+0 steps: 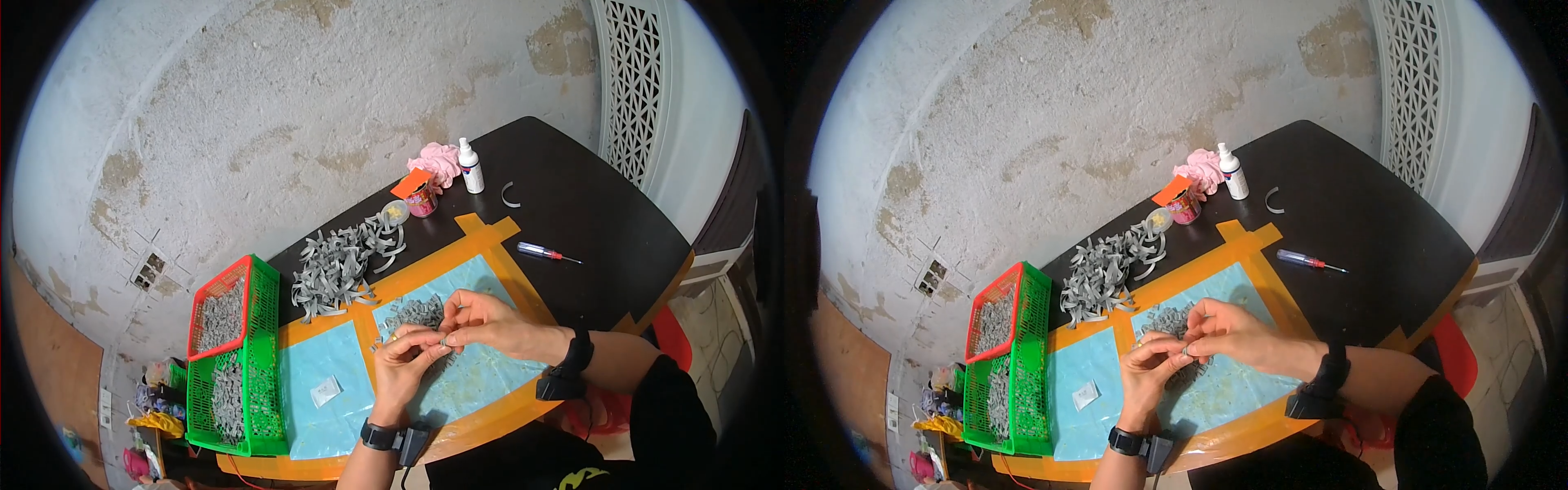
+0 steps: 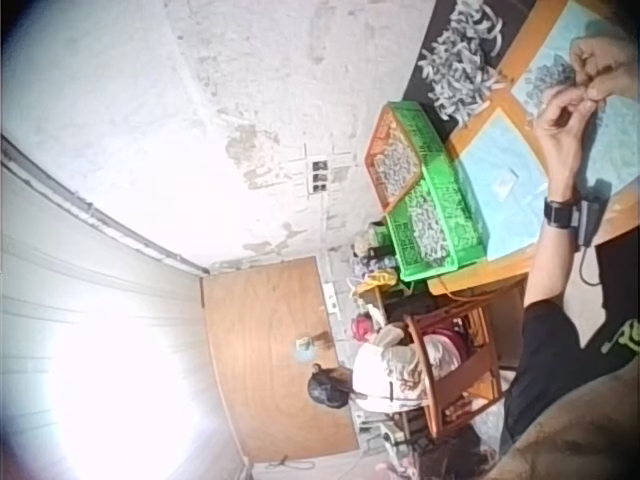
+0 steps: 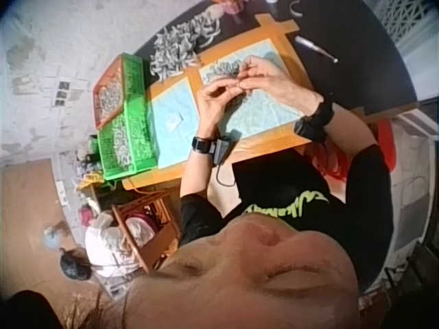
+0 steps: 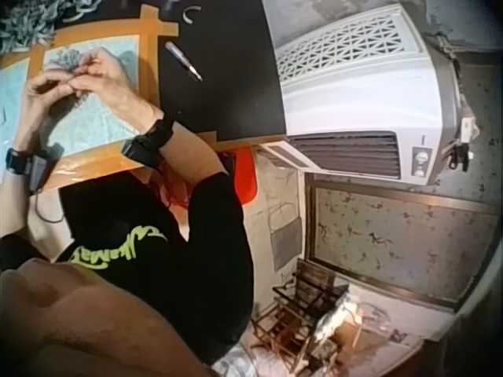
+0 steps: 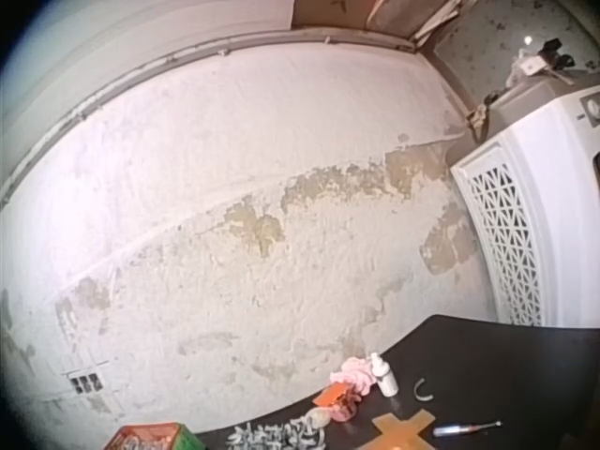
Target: Peeling small adhesive backings and applying them to grey shoe components at a workshop table.
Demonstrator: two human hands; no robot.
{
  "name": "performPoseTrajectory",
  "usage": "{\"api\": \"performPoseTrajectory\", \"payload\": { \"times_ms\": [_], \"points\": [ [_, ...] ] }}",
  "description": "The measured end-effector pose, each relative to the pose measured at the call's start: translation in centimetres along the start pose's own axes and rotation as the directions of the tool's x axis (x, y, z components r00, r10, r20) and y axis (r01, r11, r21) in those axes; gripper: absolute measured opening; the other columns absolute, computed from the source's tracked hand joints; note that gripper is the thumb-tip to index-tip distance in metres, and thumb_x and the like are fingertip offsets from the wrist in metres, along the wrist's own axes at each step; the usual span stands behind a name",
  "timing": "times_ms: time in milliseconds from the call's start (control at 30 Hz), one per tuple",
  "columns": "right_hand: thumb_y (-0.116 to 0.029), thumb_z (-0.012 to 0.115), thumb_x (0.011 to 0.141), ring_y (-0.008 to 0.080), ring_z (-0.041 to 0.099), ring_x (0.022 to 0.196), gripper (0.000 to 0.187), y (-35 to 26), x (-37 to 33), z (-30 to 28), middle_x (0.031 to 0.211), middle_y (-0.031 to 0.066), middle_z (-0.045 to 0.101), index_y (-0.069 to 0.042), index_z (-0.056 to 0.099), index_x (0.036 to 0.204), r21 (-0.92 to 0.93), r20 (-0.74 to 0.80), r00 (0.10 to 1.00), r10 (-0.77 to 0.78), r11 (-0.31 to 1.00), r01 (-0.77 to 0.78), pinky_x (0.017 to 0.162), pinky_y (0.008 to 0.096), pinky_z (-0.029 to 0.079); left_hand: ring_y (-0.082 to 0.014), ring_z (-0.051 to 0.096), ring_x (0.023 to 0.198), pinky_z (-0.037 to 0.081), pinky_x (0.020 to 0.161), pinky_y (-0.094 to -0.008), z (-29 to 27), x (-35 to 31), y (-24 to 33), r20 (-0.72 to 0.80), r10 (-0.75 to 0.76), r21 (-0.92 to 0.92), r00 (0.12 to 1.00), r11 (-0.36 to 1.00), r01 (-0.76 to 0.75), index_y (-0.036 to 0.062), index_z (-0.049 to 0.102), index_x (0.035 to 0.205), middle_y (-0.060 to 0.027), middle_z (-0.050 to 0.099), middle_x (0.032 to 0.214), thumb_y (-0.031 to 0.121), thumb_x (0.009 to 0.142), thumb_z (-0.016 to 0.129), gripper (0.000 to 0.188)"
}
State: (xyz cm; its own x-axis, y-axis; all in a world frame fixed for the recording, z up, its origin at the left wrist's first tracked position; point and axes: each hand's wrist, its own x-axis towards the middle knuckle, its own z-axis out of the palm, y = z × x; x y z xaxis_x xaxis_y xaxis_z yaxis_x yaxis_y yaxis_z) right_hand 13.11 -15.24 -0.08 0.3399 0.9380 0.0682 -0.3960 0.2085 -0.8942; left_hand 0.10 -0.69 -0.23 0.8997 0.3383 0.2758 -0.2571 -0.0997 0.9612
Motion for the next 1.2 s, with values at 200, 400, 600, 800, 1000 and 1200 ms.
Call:
{"api": "performPoseTrajectory", "payload": {
  "times_ms": [200,400,600,800,1000,1200],
  "points": [
    [-0.003,0.062,0.087,0.0141,0.058,0.08,0.021,0.1,-0.1,0.3,0.093,0.0097,0.061,-0.004,0.046,0.099,-0.039,0.034,0.998,-0.052,0.998,0.053,0.073,0.0271,0.048,-0.0147,0.059,0.086,0.051,0.076,-0.0275,-0.3,-0.2,-0.1,-0.02,0.017,0.063,1.0,0.998,-0.015,0.0015,0.071,0.093,-0.006,0.063,0.091,-0.004,0.075,0.074,0.019],
    [-0.003,0.063,0.085,0.0131,0.058,0.078,0.022,0.4,-0.1,0.4,0.09,0.009,0.061,-0.004,0.045,0.098,0.015,0.02,0.997,-0.072,0.997,0.072,0.07,0.0259,0.047,-0.015,0.06,0.085,0.051,0.075,-0.0276,-0.4,-0.2,-0.1,-0.008,0.039,0.053,0.999,0.998,-0.038,0.0015,0.071,0.093,-0.0063,0.063,0.092,-0.004,0.075,0.074,0.019],
    [-0.002,0.065,0.086,0.0142,0.06,0.078,0.022,0.5,0.0,0.3,0.09,0.0093,0.061,-0.004,0.045,0.096,0.065,0.049,0.998,-0.05,0.997,0.047,0.069,0.0264,0.049,-0.0145,0.06,0.084,0.051,0.073,-0.0277,0.0,-0.3,0.7,-0.011,0.084,0.1,0.996,0.992,-0.082,0.0013,0.07,0.092,-0.0059,0.064,0.091,-0.002,0.076,0.074,0.017],
    [-0.003,0.065,0.086,0.0136,0.06,0.077,0.021,0.7,0.1,0.2,0.088,0.0079,0.061,-0.005,0.045,0.093,0.076,0.047,0.998,-0.038,0.996,0.034,0.069,0.0263,0.049,-0.0147,0.06,0.082,0.05,0.07,-0.0266,0.1,-0.3,1.4,0.016,0.131,0.241,0.991,0.962,-0.131,0.0021,0.07,0.092,-0.006,0.064,0.09,0.0,0.076,0.075,0.017],
    [-0.004,0.066,0.086,0.0136,0.06,0.077,0.022,0.7,0.3,0.0,0.087,0.0069,0.06,-0.005,0.045,0.092,0.126,0.066,0.998,-0.01,0.992,0.002,0.069,0.0263,0.049,-0.0155,0.059,0.085,0.048,0.076,-0.0283,0.1,-0.2,1.5,0.021,0.052,0.211,0.998,0.976,-0.055,0.0004,0.068,0.088,-0.006,0.062,0.091,-0.004,0.074,0.075,0.016],
    [-0.001,0.066,0.084,0.0127,0.059,0.077,0.022,0.5,0.5,-0.1,0.088,0.0065,0.06,-0.005,0.046,0.092,0.034,0.038,0.994,-0.1,0.995,0.098,0.07,0.0261,0.048,-0.0113,0.06,0.082,0.05,0.071,-0.0241,-0.1,-0.2,2.1,-0.028,0.029,0.14,0.999,0.99,-0.024,0.0011,0.067,0.092,-0.0039,0.061,0.093,-0.002,0.077,0.074,0.017]
  ]
}}
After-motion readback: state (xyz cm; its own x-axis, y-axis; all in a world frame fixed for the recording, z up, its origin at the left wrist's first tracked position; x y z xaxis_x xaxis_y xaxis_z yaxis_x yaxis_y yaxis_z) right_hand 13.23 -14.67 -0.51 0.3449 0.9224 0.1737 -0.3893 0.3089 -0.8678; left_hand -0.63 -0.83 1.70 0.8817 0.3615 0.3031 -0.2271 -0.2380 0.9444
